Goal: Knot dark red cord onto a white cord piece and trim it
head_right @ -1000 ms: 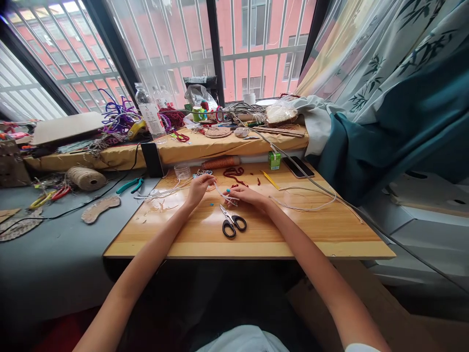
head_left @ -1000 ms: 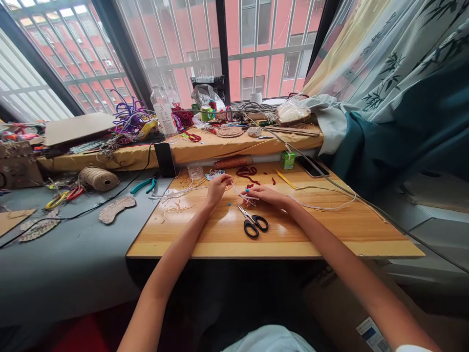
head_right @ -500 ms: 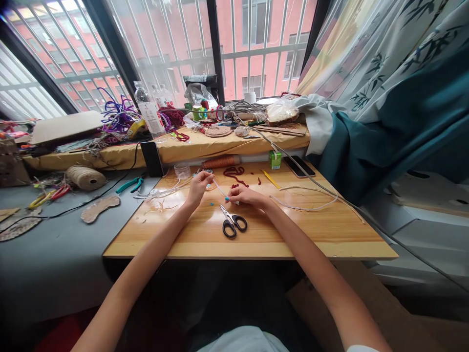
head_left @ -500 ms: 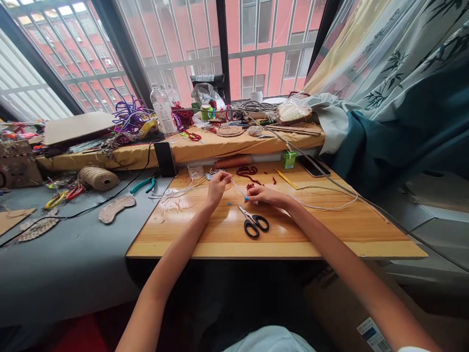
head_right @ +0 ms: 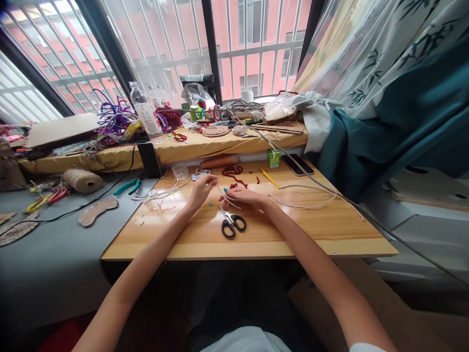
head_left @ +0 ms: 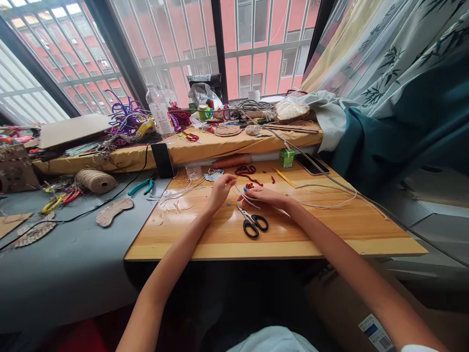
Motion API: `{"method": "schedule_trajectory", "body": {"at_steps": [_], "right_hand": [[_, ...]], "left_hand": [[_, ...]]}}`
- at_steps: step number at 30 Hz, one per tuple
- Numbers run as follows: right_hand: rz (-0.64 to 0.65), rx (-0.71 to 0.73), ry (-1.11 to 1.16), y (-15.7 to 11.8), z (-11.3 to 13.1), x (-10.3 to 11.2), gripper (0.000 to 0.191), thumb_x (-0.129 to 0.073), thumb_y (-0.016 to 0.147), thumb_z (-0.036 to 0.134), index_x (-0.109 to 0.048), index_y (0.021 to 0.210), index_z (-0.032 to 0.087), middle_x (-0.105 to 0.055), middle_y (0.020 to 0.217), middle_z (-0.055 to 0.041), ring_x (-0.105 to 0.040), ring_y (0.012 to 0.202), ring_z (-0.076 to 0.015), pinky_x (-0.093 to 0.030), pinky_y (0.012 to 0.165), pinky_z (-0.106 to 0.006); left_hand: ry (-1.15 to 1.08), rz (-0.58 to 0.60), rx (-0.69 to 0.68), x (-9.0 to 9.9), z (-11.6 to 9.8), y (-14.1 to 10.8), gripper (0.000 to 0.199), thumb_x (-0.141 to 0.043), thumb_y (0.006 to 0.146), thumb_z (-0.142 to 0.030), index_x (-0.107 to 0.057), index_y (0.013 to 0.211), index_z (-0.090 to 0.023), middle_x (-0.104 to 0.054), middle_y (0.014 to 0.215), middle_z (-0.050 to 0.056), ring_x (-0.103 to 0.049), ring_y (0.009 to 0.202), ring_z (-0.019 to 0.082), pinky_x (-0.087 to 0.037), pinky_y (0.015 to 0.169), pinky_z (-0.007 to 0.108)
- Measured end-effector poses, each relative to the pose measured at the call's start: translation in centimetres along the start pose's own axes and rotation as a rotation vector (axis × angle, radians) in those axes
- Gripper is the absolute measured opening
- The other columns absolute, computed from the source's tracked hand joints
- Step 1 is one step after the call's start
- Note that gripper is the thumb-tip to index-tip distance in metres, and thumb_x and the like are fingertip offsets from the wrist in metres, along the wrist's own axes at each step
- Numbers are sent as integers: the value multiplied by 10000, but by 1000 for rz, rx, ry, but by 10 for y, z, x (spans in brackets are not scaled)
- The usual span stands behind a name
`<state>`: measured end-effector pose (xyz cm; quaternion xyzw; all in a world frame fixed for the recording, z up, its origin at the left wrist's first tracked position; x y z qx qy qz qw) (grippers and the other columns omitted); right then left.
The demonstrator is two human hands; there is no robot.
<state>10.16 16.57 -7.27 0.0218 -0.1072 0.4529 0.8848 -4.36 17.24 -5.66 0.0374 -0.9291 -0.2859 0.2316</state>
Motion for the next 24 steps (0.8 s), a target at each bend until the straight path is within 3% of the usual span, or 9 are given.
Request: {"method": "schedule_trajectory", "body": {"at_steps": [6,11,15,20,24], "right_hand": [[4,19,-9,-1,0,2,354,-470,771,444,-637,805,134,-645,817,-55,-553,823,-162,-388,736,-255],[-30,-23,86,-1,-8,7,304,-533,741,399,-626,874,142,-638,815,-51,-555,763,-148,-394,654,-231],[-43,-25,101,-2,-8,8,331,-548,728,413,-632,906,148,-624,802,-51,-538,766,-141,-382,627,-210],[-50,-29,95,-4,-3,9,384,-551,715,437,-622,959,149,-561,737,-21,-470,625,-93,-336,548,-201],[-83,12,116,-5,3,8,350,-494,759,413,-630,930,139,-520,767,-27,-451,692,-107,-343,632,-223]], "left_hand": [[15,19,-75,-3,-13,-4,104,-477,761,-226,-568,775,-178,-569,796,31,-506,751,133,-385,709,241],[-103,0,12,-4,-13,-5,147,-514,737,-226,-555,867,-170,-566,805,24,-508,735,118,-392,698,226],[-223,-7,80,-6,-8,-4,144,-535,721,-263,-567,816,-159,-557,735,9,-497,689,104,-387,657,214],[-309,-20,93,-6,-2,-3,135,-551,706,-284,-573,753,-160,-533,625,-13,-485,608,91,-384,595,208],[-372,-16,99,-7,-1,-3,147,-537,719,-295,-573,784,-168,-524,586,-21,-495,582,91,-394,584,213]]}}
Point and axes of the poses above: each hand's wrist, its own y-axis towards the middle knuckle, its own x-axis out of the back of the hand, z = x × y, the point moved 4 cm from there along y, towards the middle knuckle
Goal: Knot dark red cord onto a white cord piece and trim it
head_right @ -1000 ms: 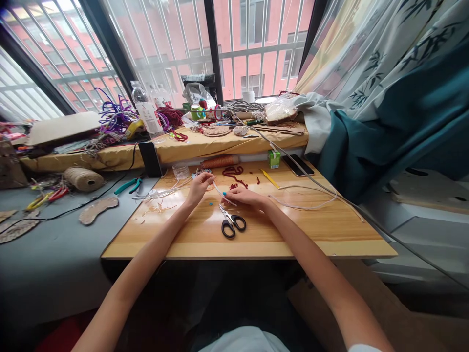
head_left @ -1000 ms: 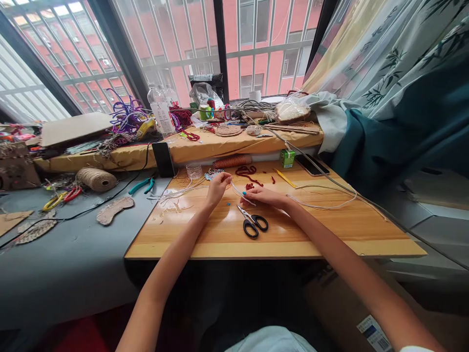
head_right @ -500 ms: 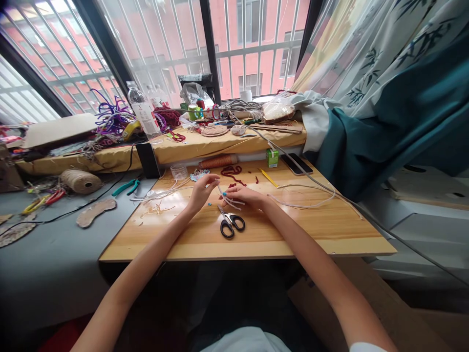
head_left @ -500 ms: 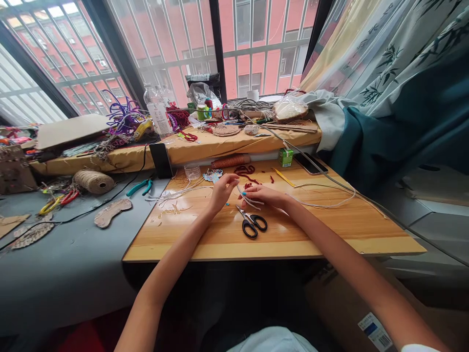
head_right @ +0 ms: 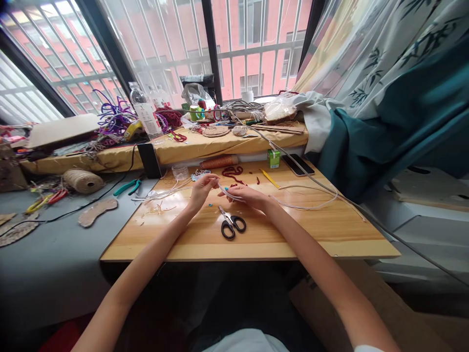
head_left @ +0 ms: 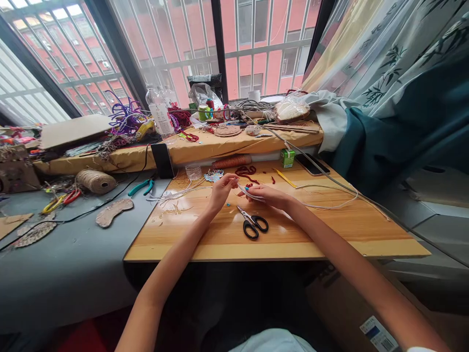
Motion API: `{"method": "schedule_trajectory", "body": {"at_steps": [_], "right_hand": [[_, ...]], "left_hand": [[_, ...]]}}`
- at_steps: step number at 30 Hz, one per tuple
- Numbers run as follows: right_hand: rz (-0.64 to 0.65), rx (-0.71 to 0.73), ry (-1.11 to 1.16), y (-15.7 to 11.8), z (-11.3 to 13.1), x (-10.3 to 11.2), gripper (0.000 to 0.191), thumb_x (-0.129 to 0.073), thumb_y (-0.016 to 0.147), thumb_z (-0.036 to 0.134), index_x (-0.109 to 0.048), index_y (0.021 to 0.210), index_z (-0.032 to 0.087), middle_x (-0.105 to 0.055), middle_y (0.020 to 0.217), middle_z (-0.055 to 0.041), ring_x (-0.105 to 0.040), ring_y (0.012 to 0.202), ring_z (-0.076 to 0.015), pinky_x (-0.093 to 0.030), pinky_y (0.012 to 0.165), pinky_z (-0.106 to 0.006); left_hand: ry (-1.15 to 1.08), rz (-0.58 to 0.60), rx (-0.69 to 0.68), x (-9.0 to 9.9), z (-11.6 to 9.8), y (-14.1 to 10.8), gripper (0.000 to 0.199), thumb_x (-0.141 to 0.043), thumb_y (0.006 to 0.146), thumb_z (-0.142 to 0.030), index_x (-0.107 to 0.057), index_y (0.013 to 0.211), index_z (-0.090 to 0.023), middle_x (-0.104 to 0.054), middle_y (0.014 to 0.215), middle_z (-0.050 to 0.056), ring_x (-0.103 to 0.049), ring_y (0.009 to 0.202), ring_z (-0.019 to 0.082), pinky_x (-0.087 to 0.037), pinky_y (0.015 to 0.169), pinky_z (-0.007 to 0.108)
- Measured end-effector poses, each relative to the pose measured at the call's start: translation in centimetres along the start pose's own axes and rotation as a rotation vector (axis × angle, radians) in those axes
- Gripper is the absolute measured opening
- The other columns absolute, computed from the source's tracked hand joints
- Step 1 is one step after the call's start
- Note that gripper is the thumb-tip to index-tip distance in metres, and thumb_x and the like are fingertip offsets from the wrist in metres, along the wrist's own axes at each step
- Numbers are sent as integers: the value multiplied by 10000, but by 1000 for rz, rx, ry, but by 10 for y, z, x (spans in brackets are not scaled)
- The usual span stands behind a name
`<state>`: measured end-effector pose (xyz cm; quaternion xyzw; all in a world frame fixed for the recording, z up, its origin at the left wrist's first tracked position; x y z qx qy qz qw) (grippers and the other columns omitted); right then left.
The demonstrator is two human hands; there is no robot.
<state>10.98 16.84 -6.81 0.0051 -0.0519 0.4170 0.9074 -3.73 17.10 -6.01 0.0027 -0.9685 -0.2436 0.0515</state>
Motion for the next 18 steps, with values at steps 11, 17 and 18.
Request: {"method": "schedule_trajectory", "body": {"at_steps": [11,17,18], "right_hand": [[-5,-1,-113,3,-5,1,333,-517,730,439,-629,836,143,-542,740,-28,-478,729,-140,-365,644,-245],[24,51,-115,6,-8,1,332,-500,747,426,-607,856,131,-577,787,-46,-510,771,-141,-369,707,-251],[17,45,-133,7,-8,1,338,-500,745,428,-603,869,131,-575,769,-44,-510,748,-137,-372,688,-248]], "left_hand": [[-77,68,-7,-7,-9,-4,186,-569,697,-235,-578,874,-179,-560,695,-10,-513,675,93,-401,662,209],[-13,42,39,-9,-3,-4,130,-567,690,-244,-574,779,-150,-554,705,-1,-495,619,84,-397,615,213],[-7,39,41,-8,-1,-4,129,-566,689,-246,-570,775,-150,-555,707,0,-495,614,84,-398,610,214]]}}
Point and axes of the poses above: each hand's wrist, its own y-axis towards the middle knuckle, its own x-axis out of the back of the hand, z = x × y, the point moved 4 cm from there along y, towards the middle knuckle
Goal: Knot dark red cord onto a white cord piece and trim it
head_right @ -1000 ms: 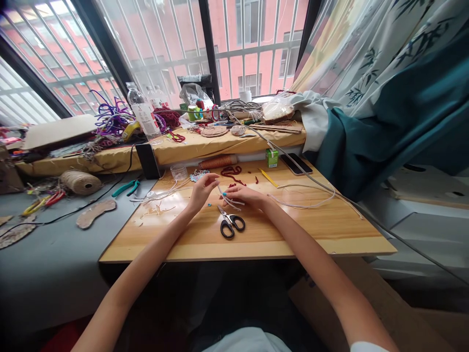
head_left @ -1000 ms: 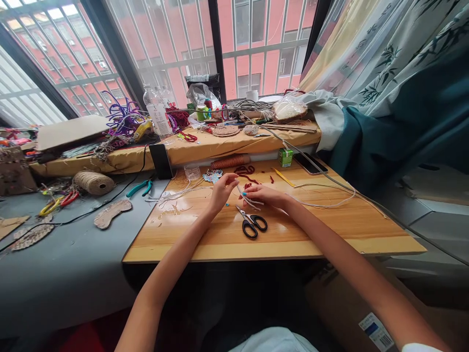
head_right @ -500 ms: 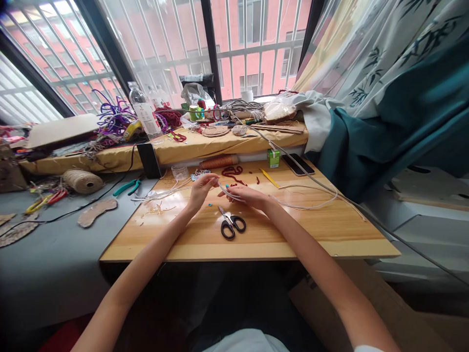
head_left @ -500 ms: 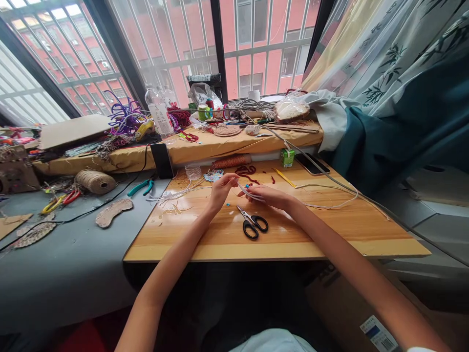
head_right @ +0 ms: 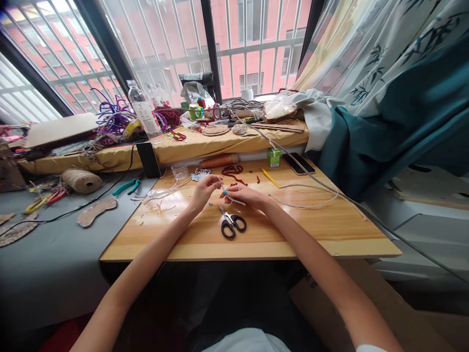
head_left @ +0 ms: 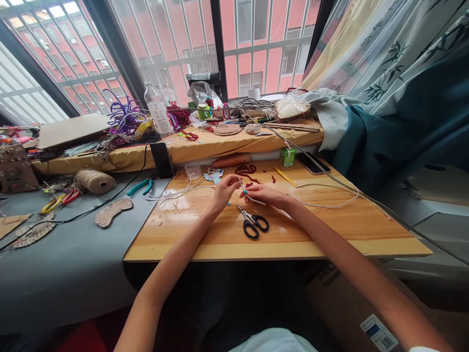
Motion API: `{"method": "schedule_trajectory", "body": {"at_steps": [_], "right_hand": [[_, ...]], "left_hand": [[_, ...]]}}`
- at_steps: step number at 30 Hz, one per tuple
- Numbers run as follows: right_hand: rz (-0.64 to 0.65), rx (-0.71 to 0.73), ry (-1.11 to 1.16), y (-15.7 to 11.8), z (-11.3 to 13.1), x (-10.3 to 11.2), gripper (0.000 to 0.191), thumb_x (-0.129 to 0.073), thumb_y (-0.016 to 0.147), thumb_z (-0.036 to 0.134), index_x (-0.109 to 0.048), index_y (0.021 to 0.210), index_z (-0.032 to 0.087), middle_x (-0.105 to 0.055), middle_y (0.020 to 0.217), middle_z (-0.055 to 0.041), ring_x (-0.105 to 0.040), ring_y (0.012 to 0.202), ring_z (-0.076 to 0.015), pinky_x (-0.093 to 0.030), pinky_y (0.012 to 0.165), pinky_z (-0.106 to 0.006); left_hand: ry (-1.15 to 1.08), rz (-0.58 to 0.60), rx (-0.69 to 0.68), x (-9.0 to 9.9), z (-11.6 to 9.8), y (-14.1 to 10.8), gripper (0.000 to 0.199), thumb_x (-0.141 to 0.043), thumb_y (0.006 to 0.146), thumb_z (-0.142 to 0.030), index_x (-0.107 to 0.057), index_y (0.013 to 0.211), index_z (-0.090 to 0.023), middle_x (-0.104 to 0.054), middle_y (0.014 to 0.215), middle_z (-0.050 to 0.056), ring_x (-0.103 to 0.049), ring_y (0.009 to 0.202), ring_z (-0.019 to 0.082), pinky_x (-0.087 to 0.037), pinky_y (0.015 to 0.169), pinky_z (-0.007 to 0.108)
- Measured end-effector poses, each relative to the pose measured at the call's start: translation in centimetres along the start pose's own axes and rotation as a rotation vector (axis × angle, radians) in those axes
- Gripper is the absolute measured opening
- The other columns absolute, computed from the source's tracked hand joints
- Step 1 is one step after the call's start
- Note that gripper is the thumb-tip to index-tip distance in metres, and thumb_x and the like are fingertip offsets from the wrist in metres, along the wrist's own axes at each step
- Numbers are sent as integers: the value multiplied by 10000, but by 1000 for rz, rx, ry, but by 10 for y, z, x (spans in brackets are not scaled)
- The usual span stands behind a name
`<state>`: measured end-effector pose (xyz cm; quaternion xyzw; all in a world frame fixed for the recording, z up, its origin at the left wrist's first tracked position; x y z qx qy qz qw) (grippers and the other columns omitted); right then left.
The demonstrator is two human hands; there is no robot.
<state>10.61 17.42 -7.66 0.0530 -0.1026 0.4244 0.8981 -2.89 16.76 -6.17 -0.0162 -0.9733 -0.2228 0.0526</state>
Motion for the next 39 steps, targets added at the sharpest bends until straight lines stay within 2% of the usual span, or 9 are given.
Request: {"method": "schedule_trajectory", "body": {"at_steps": [10,19,23,30,35,39], "right_hand": [[-94,11,-110,7,-6,-2,285,-472,745,395,-566,776,128,-475,635,6,-431,534,-85,-333,525,-221],[-86,21,-210,2,3,-3,282,-464,750,386,-580,768,130,-433,700,4,-397,611,-93,-305,560,-216],[-89,11,-236,-1,6,-3,289,-449,757,397,-585,782,143,-395,659,21,-368,586,-88,-271,537,-214],[-171,-11,-267,3,4,-3,320,-412,752,427,-553,710,143,-350,557,38,-322,502,-85,-225,477,-224],[-253,28,-290,8,2,-3,267,-433,727,385,-519,652,143,-369,539,33,-331,501,-89,-229,477,-226],[-271,53,-289,10,0,-4,291,-407,741,399,-525,666,144,-363,513,37,-334,485,-92,-236,471,-225]], "left_hand": [[41,7,69,6,5,4,231,-532,712,-369,-575,700,-143,-561,629,6,-527,598,104,-419,594,227],[-52,-24,137,8,16,5,194,-581,670,-319,-541,637,-131,-538,549,-9,-503,538,89,-400,565,221],[-54,-20,153,8,17,5,213,-588,662,-335,-539,639,-129,-544,555,-6,-509,544,92,-403,577,230],[-78,-17,184,8,11,5,276,-601,638,-402,-568,665,-129,-545,570,-5,-510,550,92,-418,582,233],[-114,-18,230,7,7,3,320,-568,658,-440,-603,666,-122,-555,599,13,-508,546,90,-418,561,228],[-156,-27,273,8,8,3,297,-608,627,-417,-622,664,-122,-574,638,22,-502,565,82,-402,546,206]]}}
Point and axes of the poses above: each hand's wrist, its own y-axis towards the middle knuckle, its own x-axis out of the back of the hand, z = x × y, the point moved 4 cm from there along y, towards the middle knuckle
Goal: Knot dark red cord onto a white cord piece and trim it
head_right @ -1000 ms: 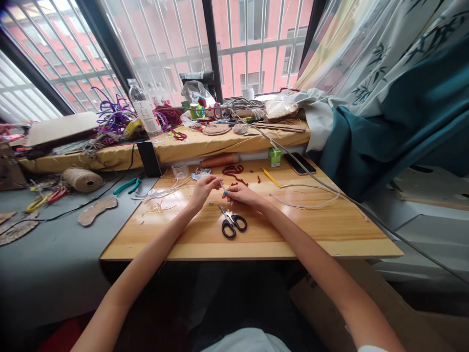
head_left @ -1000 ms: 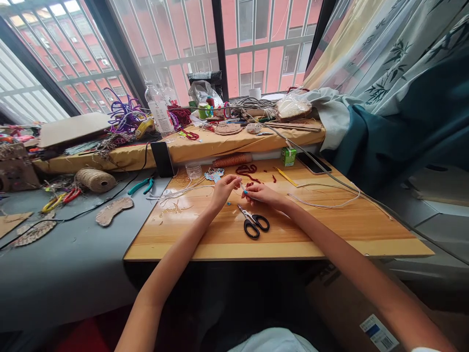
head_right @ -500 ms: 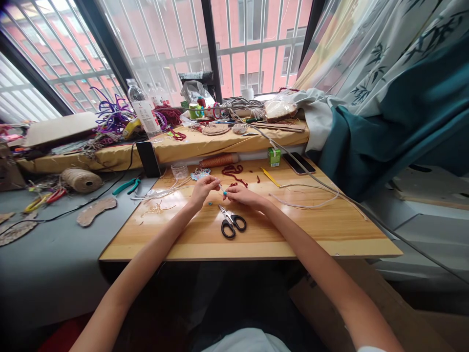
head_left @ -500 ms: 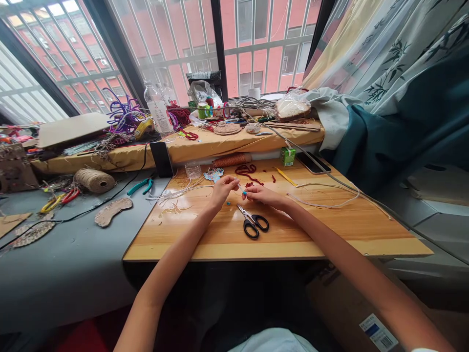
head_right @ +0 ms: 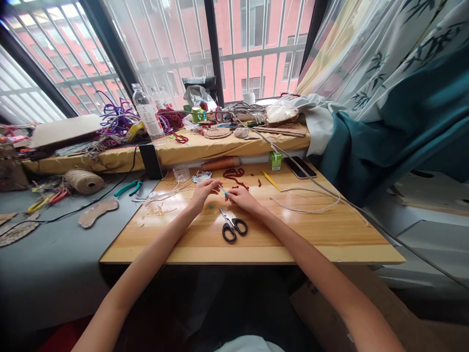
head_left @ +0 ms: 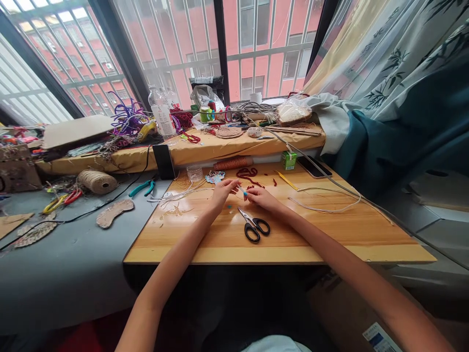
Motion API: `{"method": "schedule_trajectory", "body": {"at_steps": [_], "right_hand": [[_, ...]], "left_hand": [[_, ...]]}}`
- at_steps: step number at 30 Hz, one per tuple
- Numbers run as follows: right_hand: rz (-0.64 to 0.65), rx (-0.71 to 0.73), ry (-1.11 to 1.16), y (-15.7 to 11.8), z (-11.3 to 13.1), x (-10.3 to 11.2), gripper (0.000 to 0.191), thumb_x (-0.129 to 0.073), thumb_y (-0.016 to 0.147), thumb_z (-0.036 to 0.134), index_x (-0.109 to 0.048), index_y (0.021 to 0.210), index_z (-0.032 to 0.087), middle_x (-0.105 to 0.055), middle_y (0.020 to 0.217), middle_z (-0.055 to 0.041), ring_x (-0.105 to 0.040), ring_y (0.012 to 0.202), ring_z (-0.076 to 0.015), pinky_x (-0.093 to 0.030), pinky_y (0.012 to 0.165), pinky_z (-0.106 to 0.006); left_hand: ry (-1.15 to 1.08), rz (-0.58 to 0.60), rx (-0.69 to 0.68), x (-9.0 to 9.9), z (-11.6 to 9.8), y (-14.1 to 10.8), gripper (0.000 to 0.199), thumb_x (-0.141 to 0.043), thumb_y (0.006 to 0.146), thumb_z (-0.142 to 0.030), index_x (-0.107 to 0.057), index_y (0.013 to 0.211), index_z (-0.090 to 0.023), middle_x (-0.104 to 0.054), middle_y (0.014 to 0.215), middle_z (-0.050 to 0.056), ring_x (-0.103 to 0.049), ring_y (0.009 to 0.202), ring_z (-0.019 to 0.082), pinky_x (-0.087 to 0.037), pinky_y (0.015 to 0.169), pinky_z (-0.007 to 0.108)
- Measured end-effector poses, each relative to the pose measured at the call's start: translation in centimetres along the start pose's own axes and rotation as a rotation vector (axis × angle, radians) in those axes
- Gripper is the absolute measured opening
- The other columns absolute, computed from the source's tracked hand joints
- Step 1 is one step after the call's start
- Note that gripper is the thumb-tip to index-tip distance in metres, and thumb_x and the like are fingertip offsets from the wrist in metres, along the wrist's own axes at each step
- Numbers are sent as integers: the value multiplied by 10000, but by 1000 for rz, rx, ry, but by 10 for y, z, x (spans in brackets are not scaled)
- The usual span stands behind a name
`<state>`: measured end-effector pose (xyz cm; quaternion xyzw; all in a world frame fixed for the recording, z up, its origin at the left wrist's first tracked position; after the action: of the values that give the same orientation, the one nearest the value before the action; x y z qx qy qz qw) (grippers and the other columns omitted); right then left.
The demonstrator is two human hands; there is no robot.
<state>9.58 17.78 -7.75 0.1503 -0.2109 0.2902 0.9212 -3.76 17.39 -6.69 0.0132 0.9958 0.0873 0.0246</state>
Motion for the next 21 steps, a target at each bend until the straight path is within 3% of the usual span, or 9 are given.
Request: {"method": "schedule_trajectory", "body": {"at_steps": [8,21], "right_hand": [[-21,19,-8,2,-6,0,250,-423,742,342,-558,673,143,-430,544,18,-393,528,-102,-281,498,-226],[13,25,5,3,-11,-2,220,-429,746,306,-570,683,149,-436,561,14,-404,544,-105,-303,513,-227]], "left_hand": [[-186,80,143,6,11,6,288,-695,543,-356,-646,700,-120,-597,673,31,-505,581,67,-401,568,198],[-220,55,115,6,13,9,317,-722,484,-360,-628,650,-107,-584,619,23,-487,535,64,-396,562,225]]}}
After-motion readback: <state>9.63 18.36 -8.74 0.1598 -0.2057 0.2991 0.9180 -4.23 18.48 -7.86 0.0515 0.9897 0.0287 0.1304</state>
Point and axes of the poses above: each hand's wrist, its own y-axis towards the middle knuckle, its own x-axis out of the back of the hand, z = x × y, the point moved 4 cm from there along y, towards the middle knuckle
